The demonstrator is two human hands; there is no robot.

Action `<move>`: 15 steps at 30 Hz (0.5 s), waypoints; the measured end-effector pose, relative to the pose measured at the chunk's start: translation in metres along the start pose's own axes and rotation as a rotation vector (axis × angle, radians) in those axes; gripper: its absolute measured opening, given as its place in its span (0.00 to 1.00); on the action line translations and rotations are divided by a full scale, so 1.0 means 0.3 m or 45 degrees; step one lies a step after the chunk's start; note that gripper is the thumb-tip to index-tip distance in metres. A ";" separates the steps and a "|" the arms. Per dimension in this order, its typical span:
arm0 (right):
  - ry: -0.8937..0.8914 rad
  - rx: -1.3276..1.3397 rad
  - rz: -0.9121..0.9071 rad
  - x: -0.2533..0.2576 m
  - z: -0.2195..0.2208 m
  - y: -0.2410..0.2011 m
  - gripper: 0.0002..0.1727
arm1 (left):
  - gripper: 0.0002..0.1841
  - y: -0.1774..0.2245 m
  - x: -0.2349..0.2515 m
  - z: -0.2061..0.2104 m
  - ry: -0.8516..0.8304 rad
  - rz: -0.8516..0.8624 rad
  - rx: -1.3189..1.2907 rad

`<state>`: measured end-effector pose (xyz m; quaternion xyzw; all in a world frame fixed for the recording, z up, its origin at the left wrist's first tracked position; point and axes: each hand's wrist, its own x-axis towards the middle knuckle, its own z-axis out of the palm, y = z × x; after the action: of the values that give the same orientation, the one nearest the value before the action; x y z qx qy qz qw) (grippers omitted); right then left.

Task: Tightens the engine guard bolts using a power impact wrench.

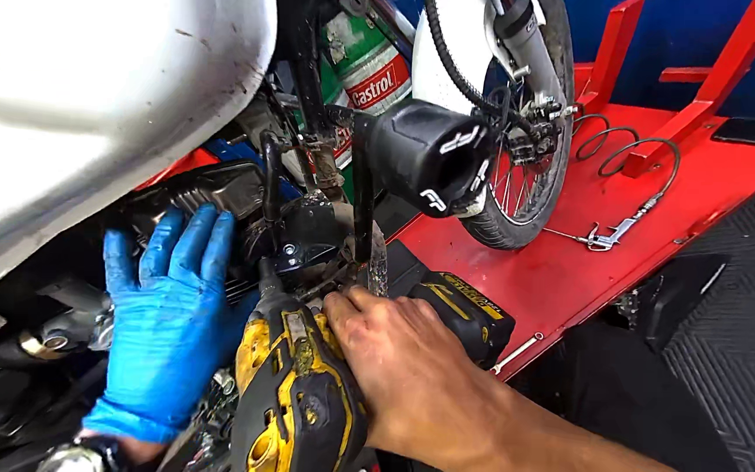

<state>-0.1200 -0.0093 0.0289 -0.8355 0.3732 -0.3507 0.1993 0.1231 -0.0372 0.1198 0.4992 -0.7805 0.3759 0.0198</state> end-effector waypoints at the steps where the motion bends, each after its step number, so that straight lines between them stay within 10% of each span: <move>1: 0.023 0.019 -0.001 0.001 0.002 0.006 0.33 | 0.46 -0.046 0.023 0.051 -0.008 0.041 -0.014; 15: 0.261 -0.068 -0.038 -0.009 0.092 -0.001 0.25 | 0.26 -0.102 0.014 0.179 0.303 0.089 0.002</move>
<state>-0.1010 -0.0051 0.0093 -0.8057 0.3884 -0.4272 0.1323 0.1638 -0.0796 0.1004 0.4235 -0.7893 0.4336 0.0988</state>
